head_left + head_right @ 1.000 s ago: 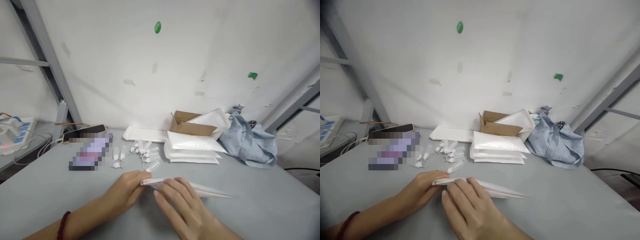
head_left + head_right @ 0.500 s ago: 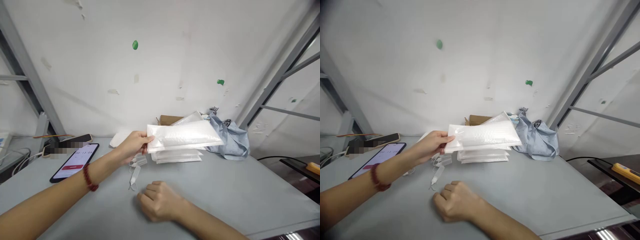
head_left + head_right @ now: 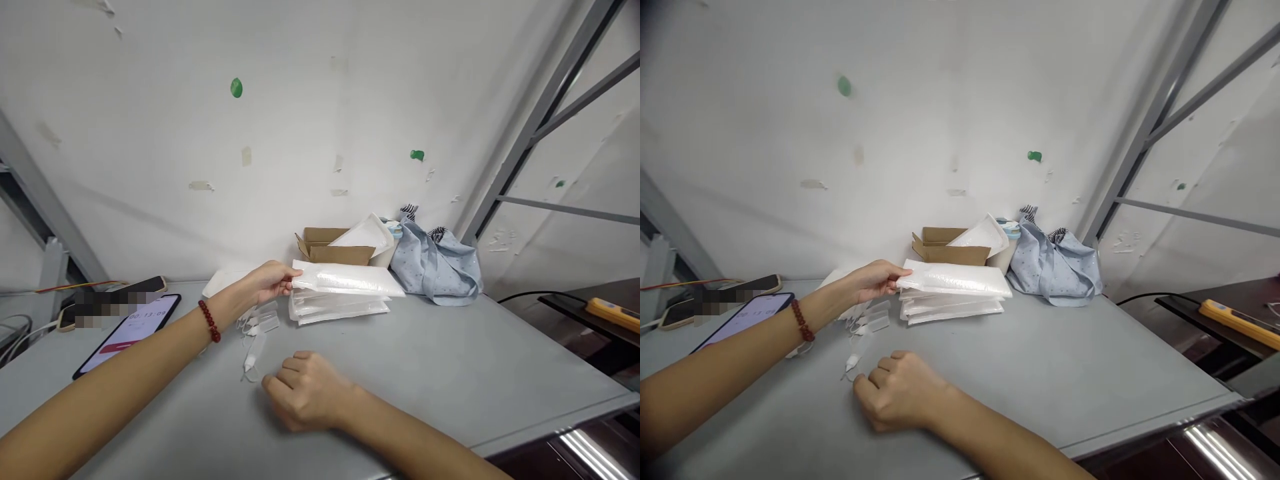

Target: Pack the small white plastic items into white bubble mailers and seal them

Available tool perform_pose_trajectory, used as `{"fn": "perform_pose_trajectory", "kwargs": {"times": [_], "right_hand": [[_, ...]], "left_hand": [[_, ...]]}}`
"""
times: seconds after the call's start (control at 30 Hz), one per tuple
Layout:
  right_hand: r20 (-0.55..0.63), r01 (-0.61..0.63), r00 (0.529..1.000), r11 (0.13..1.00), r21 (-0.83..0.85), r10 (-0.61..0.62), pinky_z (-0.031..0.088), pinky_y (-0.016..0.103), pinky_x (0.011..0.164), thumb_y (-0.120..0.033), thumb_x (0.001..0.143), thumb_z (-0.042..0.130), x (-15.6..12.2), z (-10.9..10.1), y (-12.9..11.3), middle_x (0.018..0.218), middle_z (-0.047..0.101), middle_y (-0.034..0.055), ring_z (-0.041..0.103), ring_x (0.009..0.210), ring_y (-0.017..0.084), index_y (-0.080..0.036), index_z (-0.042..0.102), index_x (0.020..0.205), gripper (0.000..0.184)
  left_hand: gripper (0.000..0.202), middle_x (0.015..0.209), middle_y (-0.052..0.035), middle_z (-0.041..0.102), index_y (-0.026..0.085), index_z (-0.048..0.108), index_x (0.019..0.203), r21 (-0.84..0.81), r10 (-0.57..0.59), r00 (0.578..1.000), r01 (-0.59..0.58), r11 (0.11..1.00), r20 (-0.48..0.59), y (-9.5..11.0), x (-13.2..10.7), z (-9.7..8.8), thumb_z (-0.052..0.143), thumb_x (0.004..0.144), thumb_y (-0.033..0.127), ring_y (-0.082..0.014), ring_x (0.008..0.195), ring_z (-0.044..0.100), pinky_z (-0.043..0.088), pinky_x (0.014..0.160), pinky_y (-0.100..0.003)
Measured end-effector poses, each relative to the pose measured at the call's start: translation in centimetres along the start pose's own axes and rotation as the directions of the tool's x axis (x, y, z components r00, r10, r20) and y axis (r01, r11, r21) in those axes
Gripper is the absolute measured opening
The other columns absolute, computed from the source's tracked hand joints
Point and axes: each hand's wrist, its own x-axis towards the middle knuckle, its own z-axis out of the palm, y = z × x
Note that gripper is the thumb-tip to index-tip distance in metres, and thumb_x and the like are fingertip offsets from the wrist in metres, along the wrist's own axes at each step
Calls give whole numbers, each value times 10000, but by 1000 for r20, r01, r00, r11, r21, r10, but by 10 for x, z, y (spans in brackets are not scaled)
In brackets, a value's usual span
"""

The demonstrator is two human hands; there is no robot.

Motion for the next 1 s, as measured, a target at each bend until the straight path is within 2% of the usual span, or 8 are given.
{"fn": "perform_pose_trajectory", "kwargs": {"times": [0.07,0.13,0.23,0.5,0.63,0.77,0.87,1.0], "right_hand": [[1,-10,1000,1000,4,10,281,278,451,-146,733,488,0,0,-1,506,521,-29,472,462,125,-182,499,697,52],[4,-16,1000,1000,5,16,280,277,451,-151,733,492,0,1,-1,507,525,-30,479,456,125,-184,498,690,54],[12,-24,1000,1000,8,24,278,273,453,-153,739,494,0,3,0,506,522,-33,491,454,124,-190,483,677,73],[22,-90,996,996,19,89,266,274,460,-132,718,488,0,1,3,513,541,-26,475,441,127,-203,457,664,95],[38,-124,992,992,23,123,249,271,469,-128,761,484,-1,3,6,518,554,-25,487,447,128,-208,437,675,126],[55,-150,987,988,38,148,218,269,469,-136,784,495,-3,7,9,515,560,-26,497,442,124,-206,428,681,141],[69,-155,986,986,62,150,211,269,466,-139,783,493,-4,10,8,502,553,-29,489,428,122,-208,421,665,154],[92,-159,984,983,89,151,220,265,470,-132,782,484,-5,11,9,508,554,-29,487,430,120,-206,435,675,140]], "left_hand": [[131,741,6,592,98,600,874,3,-4,1000,4,1000,-29,-1,3,-2,594,894,228,-70,548,538,467,485,-189],[224,963,-53,628,115,588,1055,0,2,998,-2,1000,-64,-2,7,-4,572,910,285,-134,748,619,541,635,-280],[316,1142,-102,595,126,559,1164,-2,9,995,-9,1000,-104,-6,13,-5,577,904,305,-205,944,617,537,792,-385],[309,1127,-92,603,134,563,1156,126,33,996,-23,992,-80,-8,11,-3,565,910,321,-200,933,620,537,787,-386],[327,1001,-70,638,126,579,1100,308,45,994,-14,951,-96,-7,3,-16,514,931,398,-164,808,635,544,712,-342],[311,1014,-67,635,132,575,1109,569,134,976,-15,822,-169,-11,-1,-50,521,929,380,-169,824,634,543,724,-354],[290,1142,-79,601,158,573,1145,765,231,954,-3,644,-191,-15,2,-82,553,915,333,-207,955,612,528,810,-400],[296,1200,-87,577,170,564,1171,924,265,958,3,383,-113,-20,13,-114,557,914,317,-222,1016,593,513,854,-427]]}}
